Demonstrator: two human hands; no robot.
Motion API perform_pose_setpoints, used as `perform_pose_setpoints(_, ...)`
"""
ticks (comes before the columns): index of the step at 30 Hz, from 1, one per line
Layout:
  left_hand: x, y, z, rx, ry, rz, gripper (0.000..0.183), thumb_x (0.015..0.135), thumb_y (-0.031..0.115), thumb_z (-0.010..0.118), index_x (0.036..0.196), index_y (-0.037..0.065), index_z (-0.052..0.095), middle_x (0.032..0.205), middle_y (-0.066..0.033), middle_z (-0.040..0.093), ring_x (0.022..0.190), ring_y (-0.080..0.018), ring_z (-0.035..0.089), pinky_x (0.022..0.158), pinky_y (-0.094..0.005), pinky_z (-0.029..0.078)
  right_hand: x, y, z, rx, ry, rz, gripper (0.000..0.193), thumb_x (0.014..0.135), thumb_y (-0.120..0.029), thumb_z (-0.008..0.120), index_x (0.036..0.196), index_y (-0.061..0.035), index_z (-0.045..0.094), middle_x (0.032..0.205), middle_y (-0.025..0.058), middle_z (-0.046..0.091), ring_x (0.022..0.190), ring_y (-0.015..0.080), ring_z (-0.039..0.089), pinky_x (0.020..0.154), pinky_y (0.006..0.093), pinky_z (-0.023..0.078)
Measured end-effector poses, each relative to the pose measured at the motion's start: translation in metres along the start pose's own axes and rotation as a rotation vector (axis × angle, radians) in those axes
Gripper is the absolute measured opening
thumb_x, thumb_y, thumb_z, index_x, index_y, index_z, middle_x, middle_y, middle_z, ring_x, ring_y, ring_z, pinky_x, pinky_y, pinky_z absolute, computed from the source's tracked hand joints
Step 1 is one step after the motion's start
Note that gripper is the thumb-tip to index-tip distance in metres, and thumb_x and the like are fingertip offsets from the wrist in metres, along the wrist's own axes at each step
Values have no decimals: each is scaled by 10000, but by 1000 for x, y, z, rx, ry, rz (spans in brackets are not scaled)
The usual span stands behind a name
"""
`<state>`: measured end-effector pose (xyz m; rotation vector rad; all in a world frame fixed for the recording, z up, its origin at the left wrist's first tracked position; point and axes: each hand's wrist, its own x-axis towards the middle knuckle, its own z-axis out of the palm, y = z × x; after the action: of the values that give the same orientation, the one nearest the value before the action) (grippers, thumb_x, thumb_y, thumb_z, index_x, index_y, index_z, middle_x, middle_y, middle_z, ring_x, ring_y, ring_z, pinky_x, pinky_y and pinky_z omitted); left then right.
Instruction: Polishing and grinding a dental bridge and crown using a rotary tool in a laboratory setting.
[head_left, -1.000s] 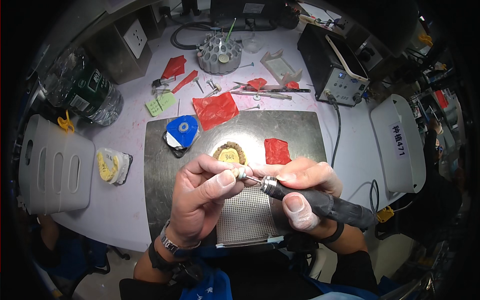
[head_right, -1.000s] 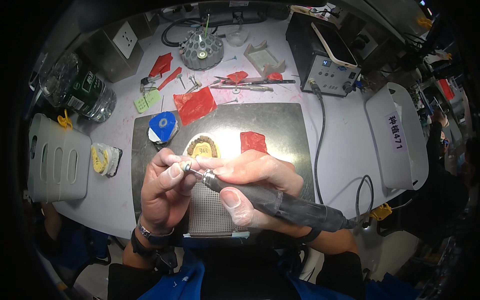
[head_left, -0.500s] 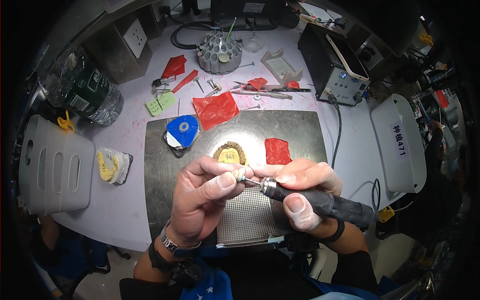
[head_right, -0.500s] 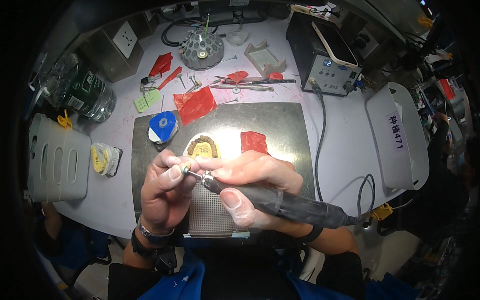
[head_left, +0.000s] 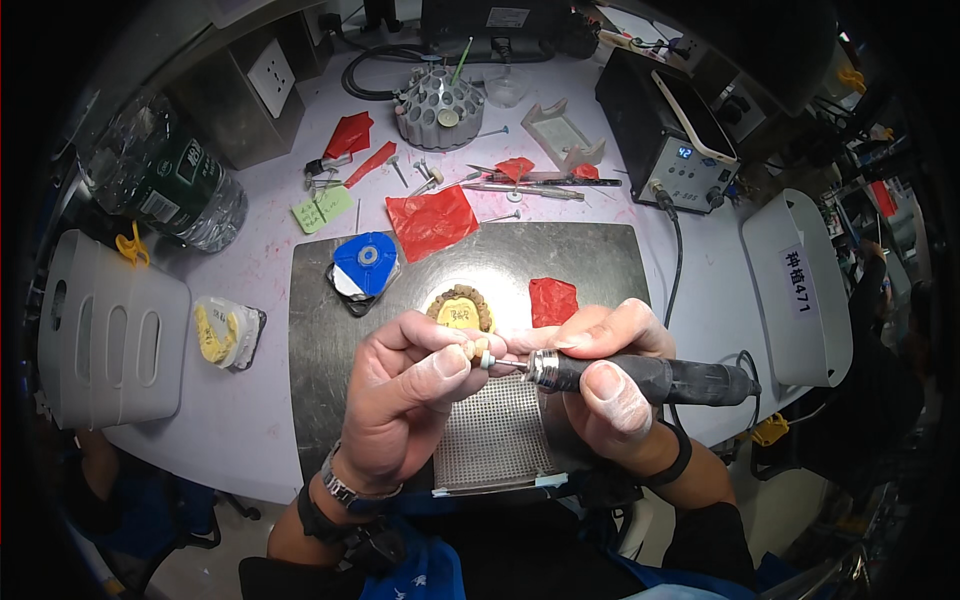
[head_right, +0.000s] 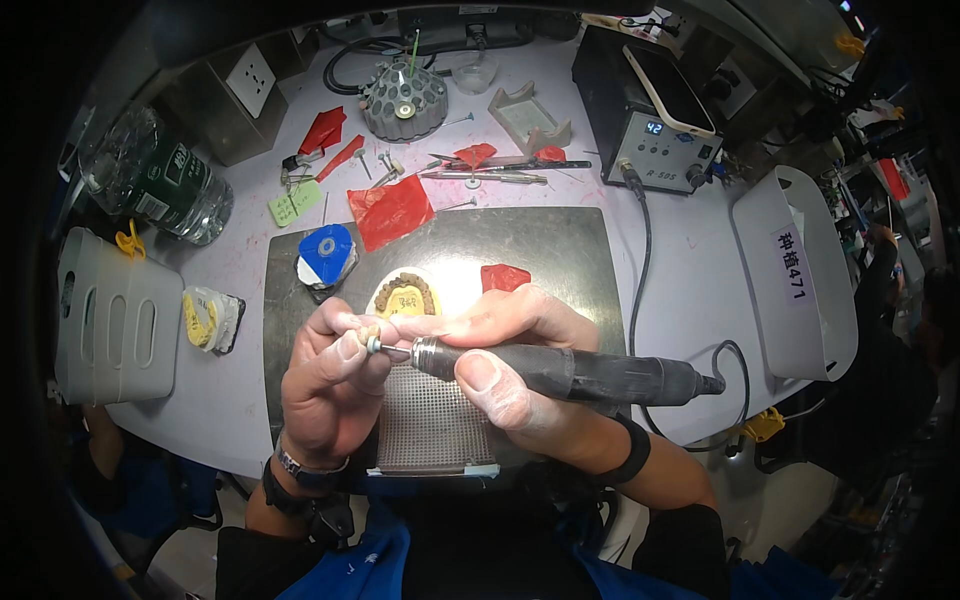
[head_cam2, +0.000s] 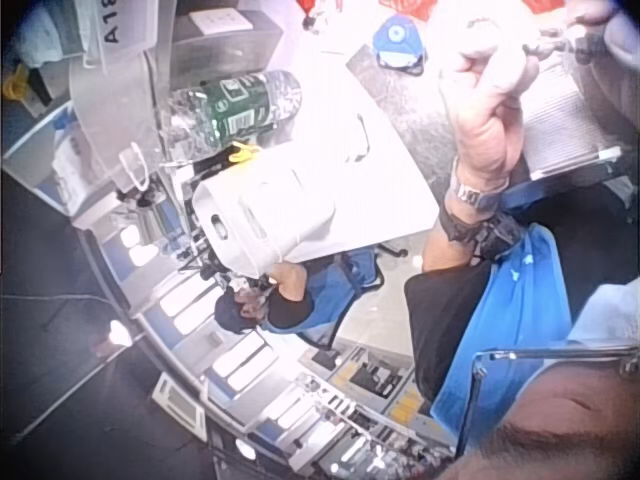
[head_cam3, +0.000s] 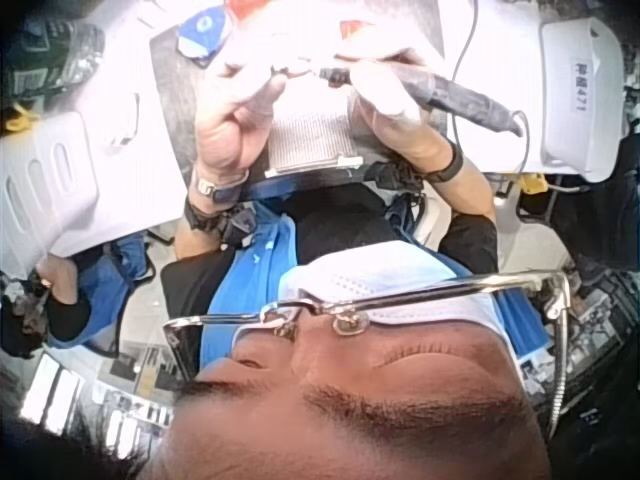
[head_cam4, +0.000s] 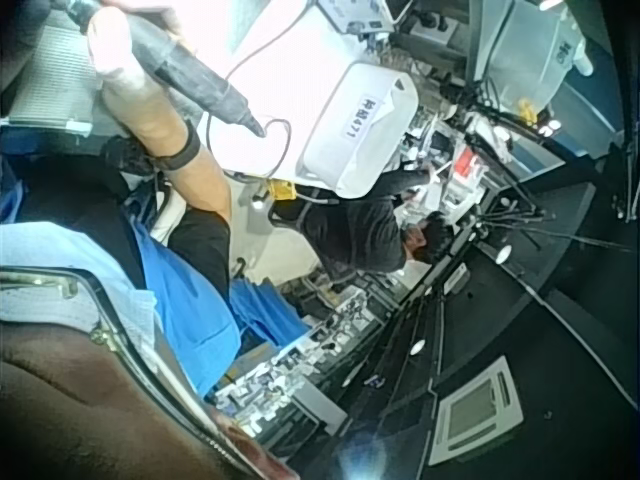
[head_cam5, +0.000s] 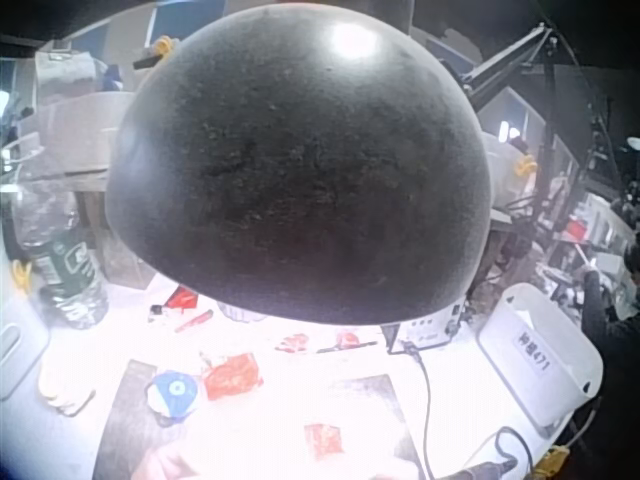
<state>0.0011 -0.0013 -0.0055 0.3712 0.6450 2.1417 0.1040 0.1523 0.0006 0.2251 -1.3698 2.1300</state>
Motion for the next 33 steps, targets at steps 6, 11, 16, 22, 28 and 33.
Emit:
perform_pose_setpoints(6,1,0,4,14,32,-12,92,899,-11,536,971,-55,572,993,-226,649,962,-269,668,824,-292,549,1,2,-3,-26,97,110,145,847,-96,589,937,11,549,842,139,637,676,112,556,654,252,468)
perform_pose_setpoints(11,0,1,5,15,25,-13,93,898,-14,534,970,-58,573,1001,-226,647,968,-273,665,822,-292,550,3,-2,-1,36,105,172,150,828,-101,577,918,17,551,796,123,618,684,125,572,660,271,481)
perform_pose_setpoints(16,-1,1,2,9,-1,1,89,897,-24,529,963,-60,577,1019,-236,644,973,-273,662,838,-306,549,3,0,-5,39,89,170,157,821,-96,575,913,29,552,776,128,603,676,145,582,640,282,498)
perform_pose_setpoints(22,1,1,4,14,-32,22,85,890,-34,533,949,-56,589,1011,-256,645,977,-280,660,883,-337,541,4,1,-3,33,92,191,162,817,-89,573,920,35,557,796,140,599,678,155,591,630,286,509)
perform_pose_setpoints(28,0,2,6,57,-22,40,89,898,-19,533,960,-61,582,1008,-253,644,971,-276,664,869,-312,547,5,0,-4,61,97,182,156,810,-78,571,918,32,546,791,137,589,703,161,591,657,288,508)
perform_pose_setpoints(33,4,2,3,53,48,-64,169,930,36,522,1067,-63,533,993,-205,639,903,-231,679,794,-272,574,3,6,-1,-126,52,-133,203,879,-125,591,1003,-4,486,905,151,581,793,140,560,722,297,481)
